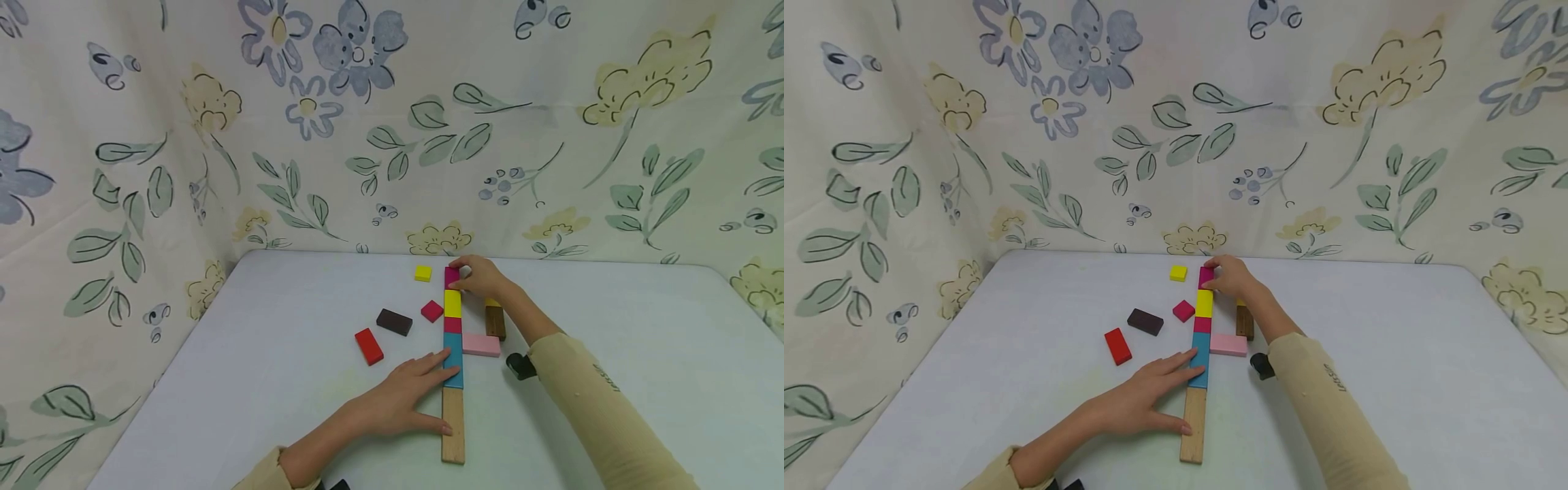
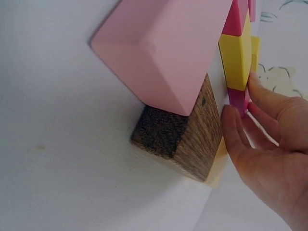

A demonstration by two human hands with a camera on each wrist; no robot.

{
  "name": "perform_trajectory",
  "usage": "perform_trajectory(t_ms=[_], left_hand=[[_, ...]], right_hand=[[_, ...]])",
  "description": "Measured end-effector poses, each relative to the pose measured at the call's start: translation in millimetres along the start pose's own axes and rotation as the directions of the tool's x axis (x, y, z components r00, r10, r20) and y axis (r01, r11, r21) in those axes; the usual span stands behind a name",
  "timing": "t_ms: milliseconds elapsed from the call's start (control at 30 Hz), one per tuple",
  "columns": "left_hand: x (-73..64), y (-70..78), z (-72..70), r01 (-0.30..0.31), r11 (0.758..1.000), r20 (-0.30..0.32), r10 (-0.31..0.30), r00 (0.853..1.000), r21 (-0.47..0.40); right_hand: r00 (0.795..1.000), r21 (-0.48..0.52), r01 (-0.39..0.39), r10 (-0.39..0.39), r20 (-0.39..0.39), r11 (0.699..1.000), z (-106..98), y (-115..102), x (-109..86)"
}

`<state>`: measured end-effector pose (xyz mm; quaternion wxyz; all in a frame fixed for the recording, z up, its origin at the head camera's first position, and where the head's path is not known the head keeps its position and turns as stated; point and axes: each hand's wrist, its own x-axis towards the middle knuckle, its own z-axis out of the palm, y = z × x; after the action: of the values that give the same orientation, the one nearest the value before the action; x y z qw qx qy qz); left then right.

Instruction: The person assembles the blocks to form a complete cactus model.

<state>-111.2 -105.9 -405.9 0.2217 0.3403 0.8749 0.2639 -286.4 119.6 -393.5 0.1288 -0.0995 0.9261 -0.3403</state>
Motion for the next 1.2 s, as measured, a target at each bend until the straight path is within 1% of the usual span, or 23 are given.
perform_trajectory(t_ms=[167,333,500,600,733,833,933,1200], left_hand=[[0.1,-0.7,-0.2,-0.003,1.0,0.002,0.003,1.0,0.0],[0.3,-0.4,-0.3,-0.007,1.0,0.001,0.007,1.0,0.005],[0.4,0.5,-0.8,-0.009,1.0,0.0,0.009,1.0,0.013],[0.4,1.1,-1.3,-0.003,1.0,0.0,0.003,1.0,0.013],[0.8,0.7,-0.7,0.006,1.0,0.002,-0.006,1.0,0.011],[0.9,0.4,0.0,0.009,1.0,0.001,-0.009,1.0,0.011],[0.9,0.6,-0.3,0.009,1.0,-0.001,-0.009,1.0,0.011],[0.8,0.4,-0.1,0.012,1.0,0.003,-0.012,1.0,0.01]], right_hand=[[1.0,0.002,0.008,-0.008,-0.021,1.0,-1,2,-3.7],[0.997,0.037,0.015,-0.012,-0.081,0.999,-3,8,-11.8],[0.988,0.09,0.06,-0.046,-0.149,0.994,-7,12,-23.9],[0.982,0.117,0.083,-0.062,-0.177,0.99,-9,14,-32.2],[0.978,0.143,0.089,-0.059,-0.201,0.986,-9,16,-44.3],[0.979,0.161,0.083,-0.05,-0.198,0.983,-10,18,-54.2],[0.983,0.18,0.069,-0.036,-0.18,0.981,-11,20,-63.7],[0.991,0.198,0.065,-0.04,-0.124,0.978,-9,29,-83.2]])
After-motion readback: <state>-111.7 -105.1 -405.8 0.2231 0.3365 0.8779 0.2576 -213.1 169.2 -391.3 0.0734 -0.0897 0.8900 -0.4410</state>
